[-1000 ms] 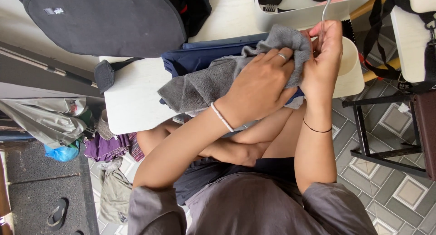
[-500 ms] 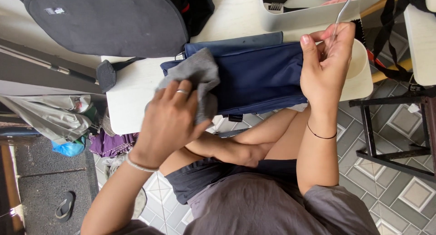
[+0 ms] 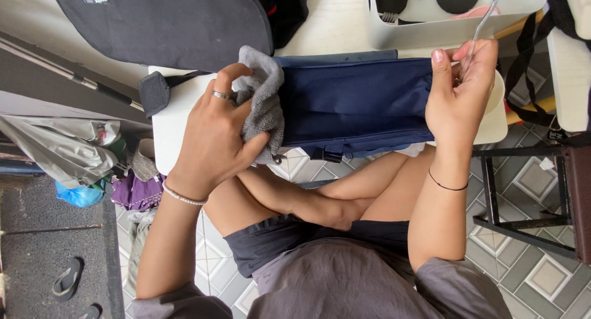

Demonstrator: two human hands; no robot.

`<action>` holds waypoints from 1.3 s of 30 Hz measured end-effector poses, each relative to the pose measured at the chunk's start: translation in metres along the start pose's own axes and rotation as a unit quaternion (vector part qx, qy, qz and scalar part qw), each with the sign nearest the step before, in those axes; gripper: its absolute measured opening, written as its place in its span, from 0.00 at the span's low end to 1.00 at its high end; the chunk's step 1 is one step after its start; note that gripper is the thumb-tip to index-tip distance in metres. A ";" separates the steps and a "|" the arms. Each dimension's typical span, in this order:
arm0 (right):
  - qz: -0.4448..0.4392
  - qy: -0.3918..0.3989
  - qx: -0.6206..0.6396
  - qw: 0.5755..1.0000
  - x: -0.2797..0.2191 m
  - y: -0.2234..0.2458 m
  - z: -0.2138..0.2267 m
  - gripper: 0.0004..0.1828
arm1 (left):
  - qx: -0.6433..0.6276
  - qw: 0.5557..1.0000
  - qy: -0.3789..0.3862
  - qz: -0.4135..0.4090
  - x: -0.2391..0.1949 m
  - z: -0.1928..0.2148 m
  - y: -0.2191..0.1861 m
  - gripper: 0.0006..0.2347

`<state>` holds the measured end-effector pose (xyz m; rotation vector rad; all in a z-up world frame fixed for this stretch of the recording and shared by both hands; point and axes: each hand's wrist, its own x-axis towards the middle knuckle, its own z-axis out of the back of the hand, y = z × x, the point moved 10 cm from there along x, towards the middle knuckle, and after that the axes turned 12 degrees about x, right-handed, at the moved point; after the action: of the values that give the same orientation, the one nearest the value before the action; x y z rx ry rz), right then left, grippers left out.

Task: The person scrubs a blue fabric bag with a toothbrush dipped in liquid from a cup, then wipes the surface with a gray cloth. The person repeats this process on different sections of the bag, including the front and side panels.

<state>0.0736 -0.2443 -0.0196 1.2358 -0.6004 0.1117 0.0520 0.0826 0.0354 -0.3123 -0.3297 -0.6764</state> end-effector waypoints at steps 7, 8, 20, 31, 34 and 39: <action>-0.018 0.017 0.033 0.999 0.000 -0.007 -0.004 0.12 | -0.050 0.992 0.093 -0.070 -0.026 0.001 -0.030 0.13; -0.018 0.019 0.032 0.999 0.000 -0.007 -0.004 0.11 | -0.103 0.987 0.104 -0.071 -0.031 0.004 -0.031 0.11; 0.007 0.031 0.014 0.999 -0.001 0.004 -0.003 0.11 | -0.018 0.958 0.057 0.280 -0.122 -0.052 0.132 0.09; 0.011 0.016 0.010 1.000 -0.003 0.004 -0.001 0.12 | 0.181 0.905 -0.197 0.331 -0.065 -0.002 0.065 0.22; 0.011 0.011 0.031 0.999 -0.003 0.008 -0.001 0.12 | -0.256 0.954 -0.127 0.094 -0.021 -0.027 0.043 0.18; -0.020 -0.003 0.085 0.996 -0.009 0.017 0.006 0.12 | -0.314 0.924 -0.098 0.196 -0.013 -0.056 0.055 0.08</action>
<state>0.0575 -0.2419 -0.0079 1.4133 -0.5800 0.1290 0.0891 0.1089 -0.0302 -1.0373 -0.2222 -0.3352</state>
